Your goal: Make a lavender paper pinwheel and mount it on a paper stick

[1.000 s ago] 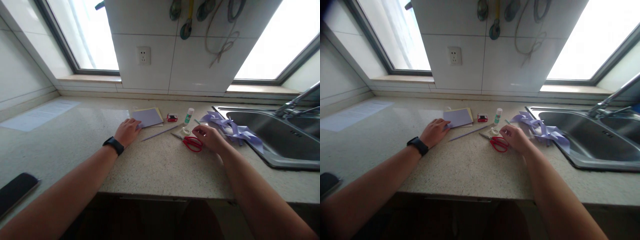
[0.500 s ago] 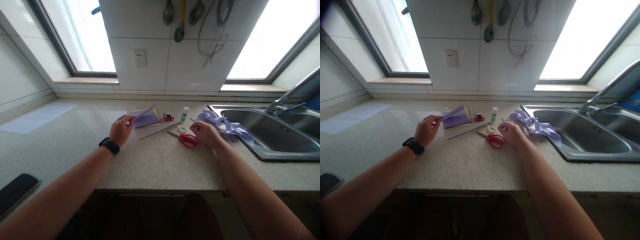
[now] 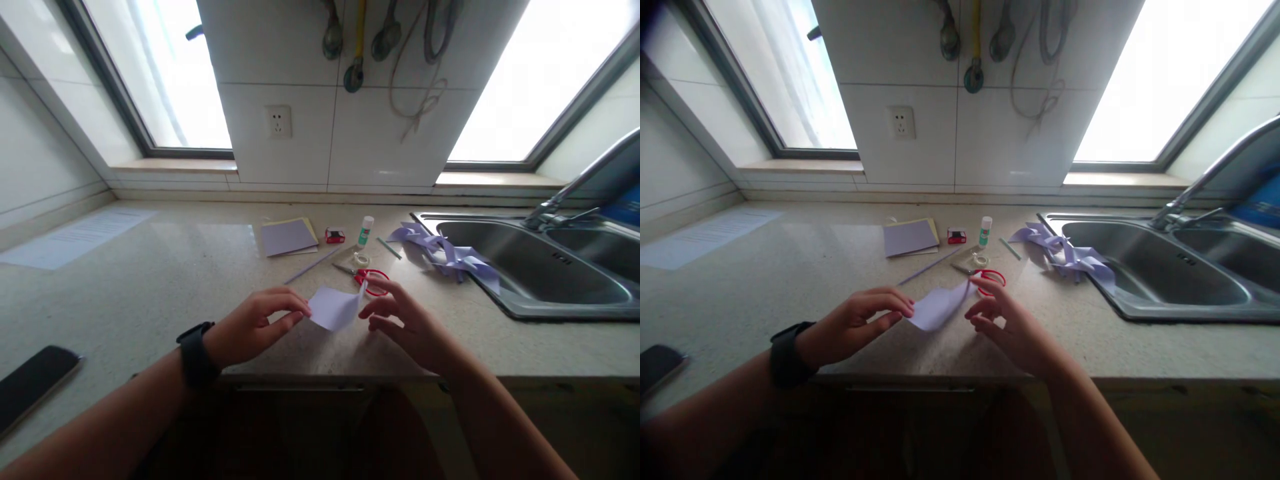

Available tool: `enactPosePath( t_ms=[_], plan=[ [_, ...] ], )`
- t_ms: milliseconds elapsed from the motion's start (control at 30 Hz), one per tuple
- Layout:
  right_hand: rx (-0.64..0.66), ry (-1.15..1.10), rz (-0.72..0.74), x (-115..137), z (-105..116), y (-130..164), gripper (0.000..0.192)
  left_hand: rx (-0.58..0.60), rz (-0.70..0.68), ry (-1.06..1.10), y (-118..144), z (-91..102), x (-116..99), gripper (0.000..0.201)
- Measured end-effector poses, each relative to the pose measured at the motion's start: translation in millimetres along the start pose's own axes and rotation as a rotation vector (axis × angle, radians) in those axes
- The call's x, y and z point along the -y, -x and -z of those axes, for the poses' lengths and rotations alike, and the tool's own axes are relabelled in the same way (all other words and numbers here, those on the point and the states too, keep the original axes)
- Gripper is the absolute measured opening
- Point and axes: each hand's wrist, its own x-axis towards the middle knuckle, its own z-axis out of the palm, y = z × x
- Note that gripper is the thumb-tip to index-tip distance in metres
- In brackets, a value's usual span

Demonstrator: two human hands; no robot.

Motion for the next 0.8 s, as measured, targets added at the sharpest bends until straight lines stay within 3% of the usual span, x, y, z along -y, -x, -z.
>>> enactPosePath(
  t_ms=[67,233,367,533,667,800],
  plan=[
    [-0.045,0.064,0.037,0.6,-7.9,13.3,0.041,0.072,0.050,0.100,7.5,-4.9,0.6,0.018],
    [-0.134,0.251,0.076,-1.5,-11.7,31.1,0.044,0.169,0.127,0.216,15.4,-10.5,9.5,0.016],
    [-0.110,0.336,0.136,0.0,-13.0,38.1,0.017,0.171,0.180,0.268,15.5,-8.6,9.2,0.015],
    [-0.177,0.237,0.118,3.2,-14.5,39.8,0.013,0.065,0.347,0.405,11.2,-12.8,12.0,0.019],
    [-0.240,0.113,0.123,3.3,-10.8,35.9,0.013,-0.095,0.551,0.578,0.4,-19.2,19.9,0.039],
    [-0.208,0.025,0.119,6.1,-7.9,27.0,0.019,-0.074,0.638,0.775,-12.9,-18.7,22.1,0.046]
  ],
)
